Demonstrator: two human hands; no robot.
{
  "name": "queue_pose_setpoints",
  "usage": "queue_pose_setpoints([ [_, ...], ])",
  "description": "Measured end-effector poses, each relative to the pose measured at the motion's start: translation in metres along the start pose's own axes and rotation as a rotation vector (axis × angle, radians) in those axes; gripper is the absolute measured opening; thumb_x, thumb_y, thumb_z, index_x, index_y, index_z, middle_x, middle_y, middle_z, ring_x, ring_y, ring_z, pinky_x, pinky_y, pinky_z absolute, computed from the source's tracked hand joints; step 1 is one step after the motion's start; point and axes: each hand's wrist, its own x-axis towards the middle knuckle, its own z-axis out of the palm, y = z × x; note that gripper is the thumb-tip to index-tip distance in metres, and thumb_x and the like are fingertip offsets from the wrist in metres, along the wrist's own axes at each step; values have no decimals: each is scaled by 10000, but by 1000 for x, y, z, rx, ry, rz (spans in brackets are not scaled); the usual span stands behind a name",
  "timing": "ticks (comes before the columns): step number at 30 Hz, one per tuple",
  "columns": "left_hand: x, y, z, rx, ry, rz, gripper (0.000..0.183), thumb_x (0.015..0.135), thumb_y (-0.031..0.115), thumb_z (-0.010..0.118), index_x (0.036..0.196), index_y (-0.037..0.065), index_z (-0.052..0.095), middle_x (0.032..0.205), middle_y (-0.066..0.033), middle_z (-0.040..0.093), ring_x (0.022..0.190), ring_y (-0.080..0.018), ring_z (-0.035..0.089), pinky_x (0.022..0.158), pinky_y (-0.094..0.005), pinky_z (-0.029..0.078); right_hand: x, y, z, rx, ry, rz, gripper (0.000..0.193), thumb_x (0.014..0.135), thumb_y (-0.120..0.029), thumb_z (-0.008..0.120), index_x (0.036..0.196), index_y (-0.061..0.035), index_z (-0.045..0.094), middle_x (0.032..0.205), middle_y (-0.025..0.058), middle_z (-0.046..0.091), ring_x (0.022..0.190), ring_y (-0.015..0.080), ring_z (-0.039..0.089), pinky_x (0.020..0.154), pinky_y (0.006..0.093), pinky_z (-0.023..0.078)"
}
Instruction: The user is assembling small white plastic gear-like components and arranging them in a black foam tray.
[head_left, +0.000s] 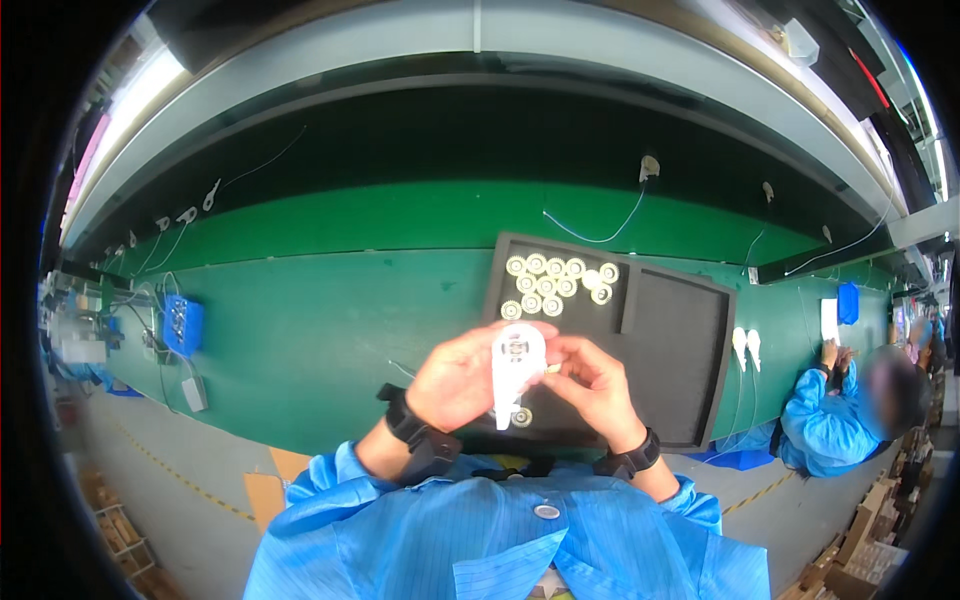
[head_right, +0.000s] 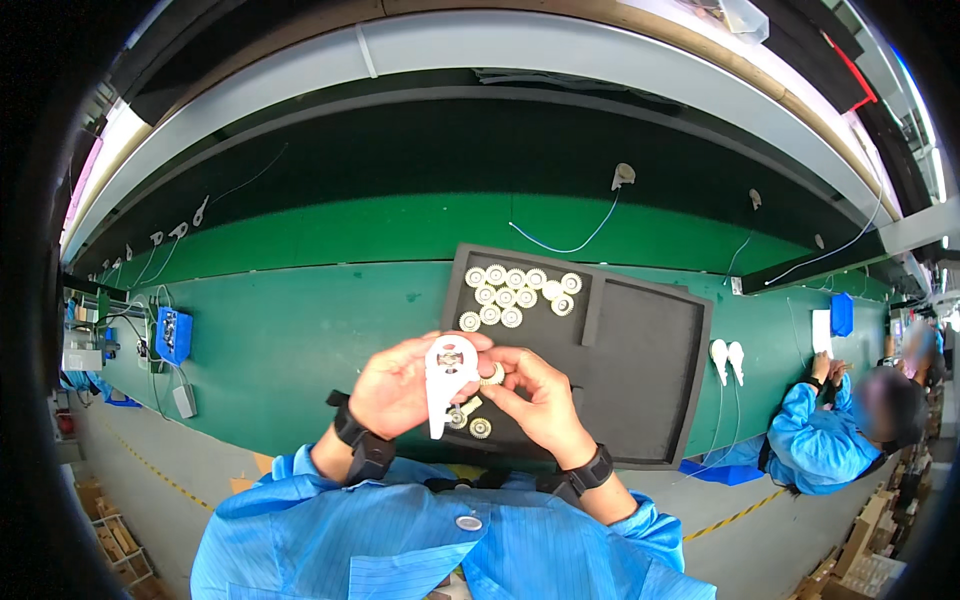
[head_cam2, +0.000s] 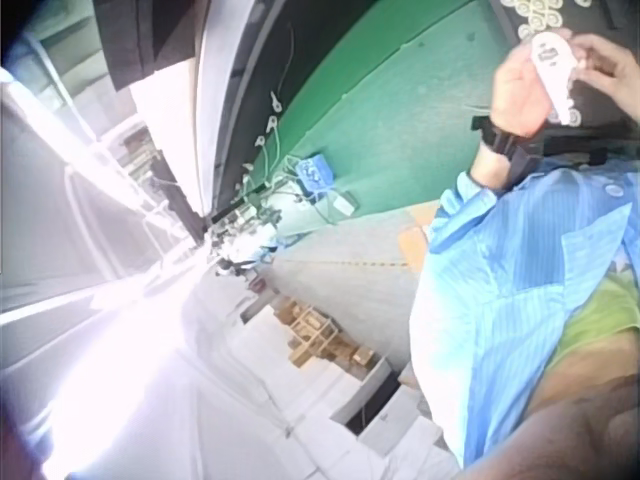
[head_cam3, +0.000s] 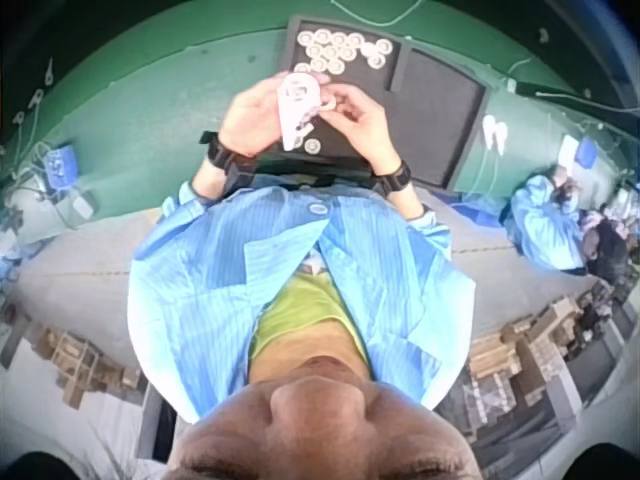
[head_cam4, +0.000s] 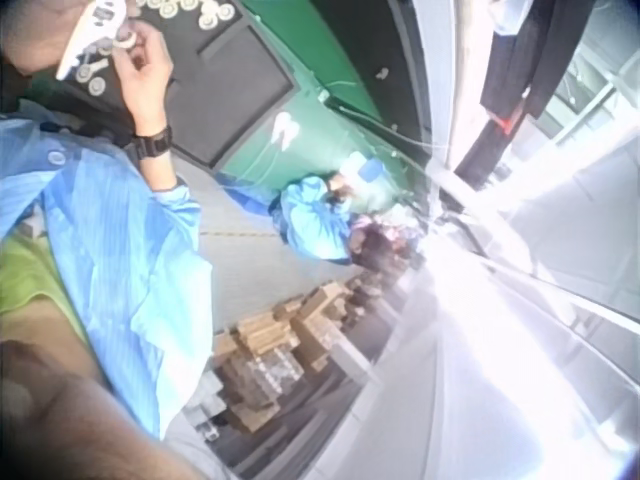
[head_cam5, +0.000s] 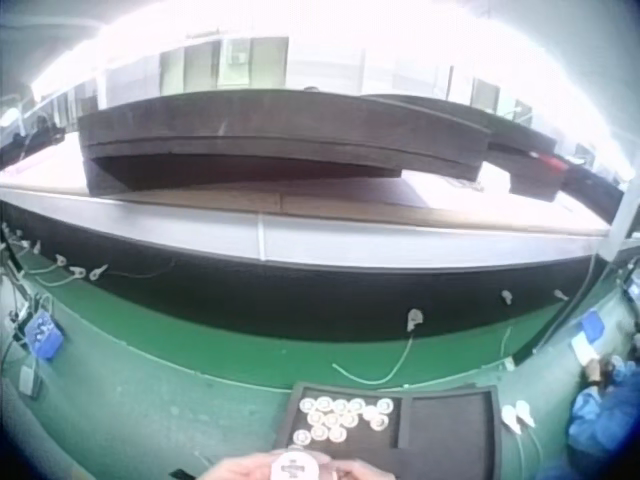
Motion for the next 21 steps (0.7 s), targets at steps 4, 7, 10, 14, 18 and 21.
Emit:
queue_pose_setpoints([
  [4,7,-15,10,-151,-105,-49,532,969,294,420,1338,-87,387,1231,-217,557,1045,-281,583,950,-376,446,-15,-7,-9,668,116,22,369,865,-28,655,1201,9,507,1115,96,625,990,160,609,882,296,487],
  [7,8,-24,13,-174,-129,-40,525,957,273,462,1338,-80,386,1241,-217,549,1069,-281,579,978,-385,434,-25,2,-10,699,95,48,282,921,-110,602,1167,6,529,1078,91,635,950,154,622,818,281,504],
  [10,5,-26,18,-125,-125,6,502,930,244,547,1305,-66,422,1222,-208,560,1084,-267,581,982,-387,441,-28,-2,-18,649,170,113,246,914,-108,611,1124,7,556,1065,90,637,915,161,638,769,273,513],
  [14,-3,-26,12,172,-15,77,442,937,223,574,1275,-38,460,1197,-168,577,1064,-236,595,945,-354,475,-30,-29,-25,681,236,48,348,869,-21,641,1202,25,552,1113,106,614,1000,198,632,839,307,527],
  [18,-8,-32,12,248,7,65,377,955,218,563,1246,-9,491,1149,-114,598,1025,-190,612,895,-313,504,-31,-37,-23,633,150,0,402,826,24,672,1211,34,560,1130,105,603,1016,192,618,870,310,517],
  [21,-8,-32,15,236,39,41,336,956,232,565,1203,9,520,1105,-82,607,995,-155,613,858,-294,512,-31,-38,-23,502,109,-30,397,785,3,719,1164,28,605,1082,88,622,961,169,603,873,309,496],
])
